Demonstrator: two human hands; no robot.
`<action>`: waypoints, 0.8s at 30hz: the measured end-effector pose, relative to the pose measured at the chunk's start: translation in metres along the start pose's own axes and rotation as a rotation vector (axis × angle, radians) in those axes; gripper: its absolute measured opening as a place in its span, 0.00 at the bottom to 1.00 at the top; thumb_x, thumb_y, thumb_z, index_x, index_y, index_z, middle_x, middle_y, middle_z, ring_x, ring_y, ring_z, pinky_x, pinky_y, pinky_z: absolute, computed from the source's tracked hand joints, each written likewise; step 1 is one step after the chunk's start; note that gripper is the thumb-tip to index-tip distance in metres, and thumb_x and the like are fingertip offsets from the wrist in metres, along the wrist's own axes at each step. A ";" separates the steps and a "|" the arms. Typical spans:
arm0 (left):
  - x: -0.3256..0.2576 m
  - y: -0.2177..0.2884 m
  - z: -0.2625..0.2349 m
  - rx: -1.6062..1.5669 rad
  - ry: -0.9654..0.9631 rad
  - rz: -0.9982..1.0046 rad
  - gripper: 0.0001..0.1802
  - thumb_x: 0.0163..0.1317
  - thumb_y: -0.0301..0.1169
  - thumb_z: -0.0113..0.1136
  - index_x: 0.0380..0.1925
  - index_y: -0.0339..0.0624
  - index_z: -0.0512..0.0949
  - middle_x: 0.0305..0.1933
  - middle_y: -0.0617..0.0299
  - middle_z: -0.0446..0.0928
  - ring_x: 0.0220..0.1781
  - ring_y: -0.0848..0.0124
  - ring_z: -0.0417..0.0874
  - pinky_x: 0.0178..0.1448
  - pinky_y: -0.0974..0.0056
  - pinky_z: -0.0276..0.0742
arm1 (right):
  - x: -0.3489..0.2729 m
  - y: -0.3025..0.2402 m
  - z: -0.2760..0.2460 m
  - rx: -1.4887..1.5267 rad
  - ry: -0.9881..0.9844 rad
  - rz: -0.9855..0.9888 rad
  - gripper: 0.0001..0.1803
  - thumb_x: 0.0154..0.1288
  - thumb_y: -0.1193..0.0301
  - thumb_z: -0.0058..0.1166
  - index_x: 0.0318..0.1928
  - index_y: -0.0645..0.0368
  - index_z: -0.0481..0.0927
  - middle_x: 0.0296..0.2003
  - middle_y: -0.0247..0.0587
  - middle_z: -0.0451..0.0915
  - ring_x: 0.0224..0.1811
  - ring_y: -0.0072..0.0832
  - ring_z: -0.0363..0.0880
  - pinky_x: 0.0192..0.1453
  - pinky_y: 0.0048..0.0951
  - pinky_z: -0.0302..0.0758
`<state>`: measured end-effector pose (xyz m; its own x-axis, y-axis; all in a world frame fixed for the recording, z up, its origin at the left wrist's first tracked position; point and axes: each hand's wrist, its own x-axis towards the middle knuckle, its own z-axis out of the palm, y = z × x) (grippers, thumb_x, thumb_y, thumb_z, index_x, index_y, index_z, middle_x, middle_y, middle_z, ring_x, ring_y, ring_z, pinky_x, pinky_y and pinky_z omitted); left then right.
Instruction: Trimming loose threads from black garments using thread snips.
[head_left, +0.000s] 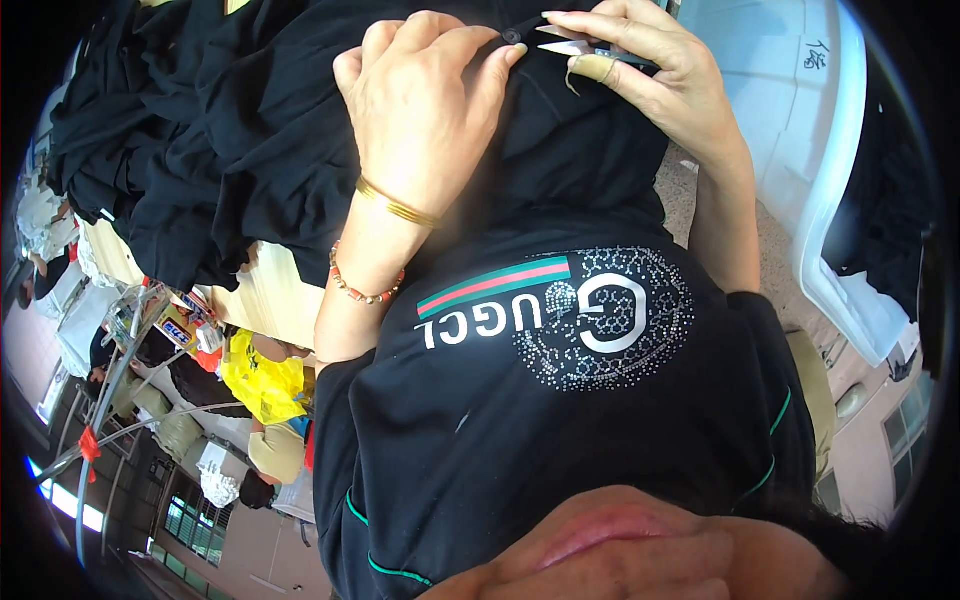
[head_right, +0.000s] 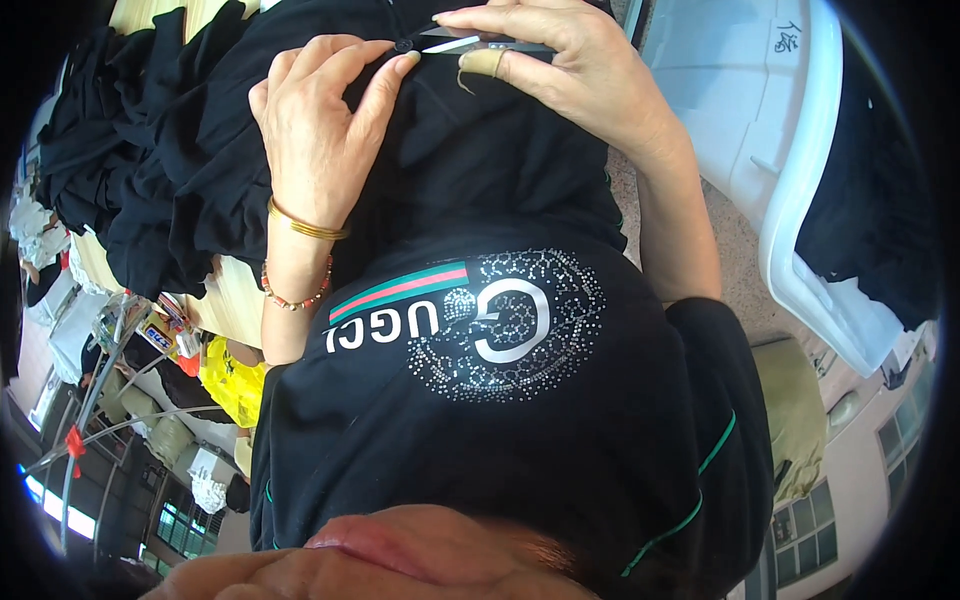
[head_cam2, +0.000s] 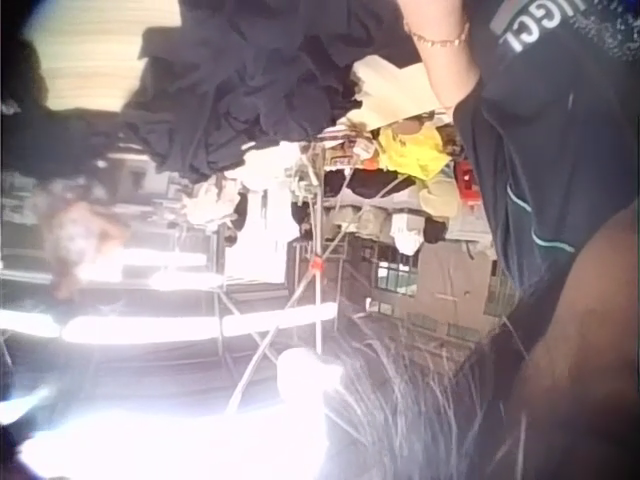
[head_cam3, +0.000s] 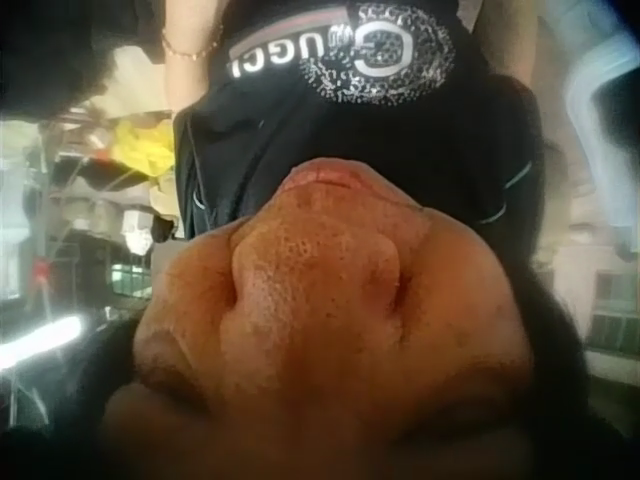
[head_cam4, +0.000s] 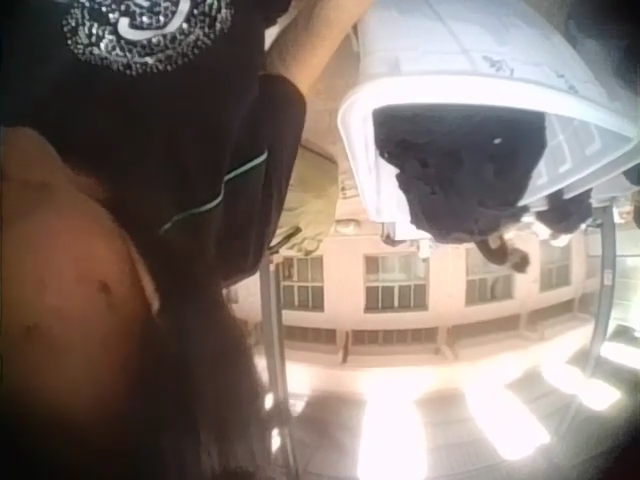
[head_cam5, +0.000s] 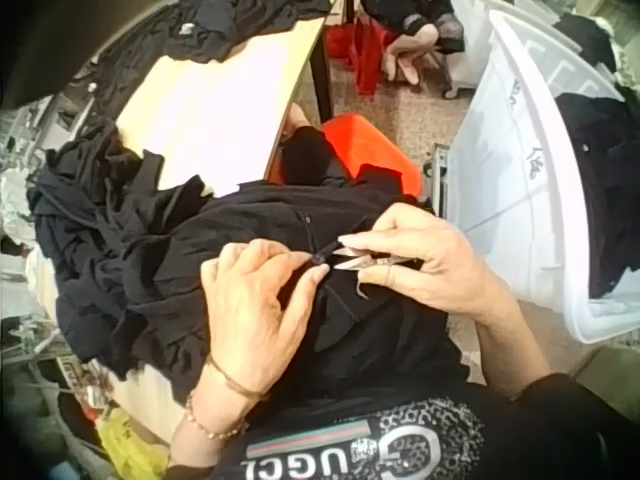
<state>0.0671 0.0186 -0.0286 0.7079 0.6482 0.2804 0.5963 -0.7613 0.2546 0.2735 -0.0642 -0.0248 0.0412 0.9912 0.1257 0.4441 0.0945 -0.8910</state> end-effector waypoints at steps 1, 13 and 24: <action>-0.001 -0.001 0.003 -0.001 -0.008 0.006 0.14 0.64 0.45 0.65 0.38 0.48 0.88 0.43 0.67 0.83 0.45 0.67 0.79 0.51 0.59 0.64 | 0.000 0.000 0.000 -0.019 -0.039 -0.012 0.18 0.59 0.77 0.66 0.52 0.62 0.85 0.35 0.38 0.79 0.37 0.27 0.76 0.42 0.25 0.71; -0.007 -0.009 0.012 -0.077 0.055 0.046 0.12 0.64 0.42 0.67 0.39 0.48 0.87 0.42 0.66 0.84 0.44 0.69 0.79 0.50 0.60 0.63 | 0.010 0.051 0.037 0.320 0.266 -0.618 0.16 0.61 0.75 0.64 0.51 0.61 0.85 0.35 0.40 0.79 0.35 0.29 0.77 0.40 0.26 0.73; -0.010 -0.009 0.013 -0.093 0.073 0.042 0.11 0.64 0.41 0.67 0.40 0.48 0.87 0.42 0.66 0.84 0.44 0.69 0.79 0.51 0.60 0.63 | 0.003 -0.007 0.016 -0.159 0.024 -0.019 0.15 0.62 0.75 0.64 0.50 0.61 0.85 0.34 0.39 0.78 0.35 0.29 0.76 0.40 0.25 0.72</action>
<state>0.0593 0.0190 -0.0461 0.7003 0.6173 0.3585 0.5264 -0.7858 0.3246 0.2559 -0.0609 -0.0250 0.0514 0.9867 0.1542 0.5814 0.0959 -0.8080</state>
